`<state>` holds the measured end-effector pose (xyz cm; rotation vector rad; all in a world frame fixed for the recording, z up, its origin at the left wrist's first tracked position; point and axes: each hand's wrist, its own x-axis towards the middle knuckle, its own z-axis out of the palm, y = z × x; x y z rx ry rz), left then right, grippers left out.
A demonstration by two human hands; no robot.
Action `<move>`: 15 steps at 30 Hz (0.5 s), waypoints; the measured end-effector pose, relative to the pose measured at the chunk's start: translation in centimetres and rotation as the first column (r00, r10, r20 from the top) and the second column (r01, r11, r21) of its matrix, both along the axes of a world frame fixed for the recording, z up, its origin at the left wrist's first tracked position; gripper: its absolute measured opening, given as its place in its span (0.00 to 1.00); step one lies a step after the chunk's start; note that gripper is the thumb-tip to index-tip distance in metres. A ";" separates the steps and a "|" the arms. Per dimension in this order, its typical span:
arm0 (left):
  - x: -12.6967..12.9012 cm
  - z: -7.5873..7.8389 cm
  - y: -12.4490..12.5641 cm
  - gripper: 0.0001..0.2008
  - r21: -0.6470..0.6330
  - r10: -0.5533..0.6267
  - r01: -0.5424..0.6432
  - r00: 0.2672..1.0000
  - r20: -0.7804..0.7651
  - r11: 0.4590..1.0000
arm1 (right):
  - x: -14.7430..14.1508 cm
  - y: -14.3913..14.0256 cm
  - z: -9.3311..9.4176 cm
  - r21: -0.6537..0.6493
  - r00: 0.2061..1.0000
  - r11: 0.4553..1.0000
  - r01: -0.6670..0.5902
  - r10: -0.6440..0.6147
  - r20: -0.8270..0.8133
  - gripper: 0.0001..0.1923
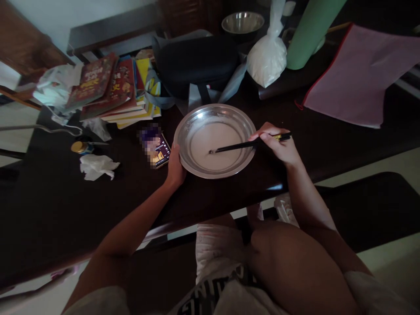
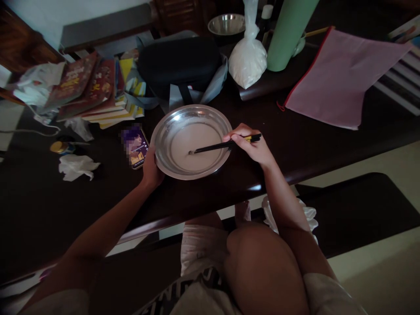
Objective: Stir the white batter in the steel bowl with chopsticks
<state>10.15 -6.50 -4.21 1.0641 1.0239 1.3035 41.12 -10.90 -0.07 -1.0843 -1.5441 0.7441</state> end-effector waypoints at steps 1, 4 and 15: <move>0.0 0.0 0.0 0.18 0.013 -0.012 0.012 1.000 -0.004 1.000 | 0.0 0.0 0.0 0.010 0.999 0.999 0.044 -0.044 0.003 0.13; -0.1 -0.1 0.0 0.19 0.038 -0.005 0.006 1.000 -0.019 0.999 | 0.2 0.1 -0.1 0.038 0.981 0.984 0.176 -0.172 -0.090 0.15; 0.0 0.1 0.0 0.20 0.006 0.027 -0.027 0.999 -0.017 1.000 | 0.2 0.1 -0.3 0.044 0.985 0.988 0.148 -0.143 -0.095 0.13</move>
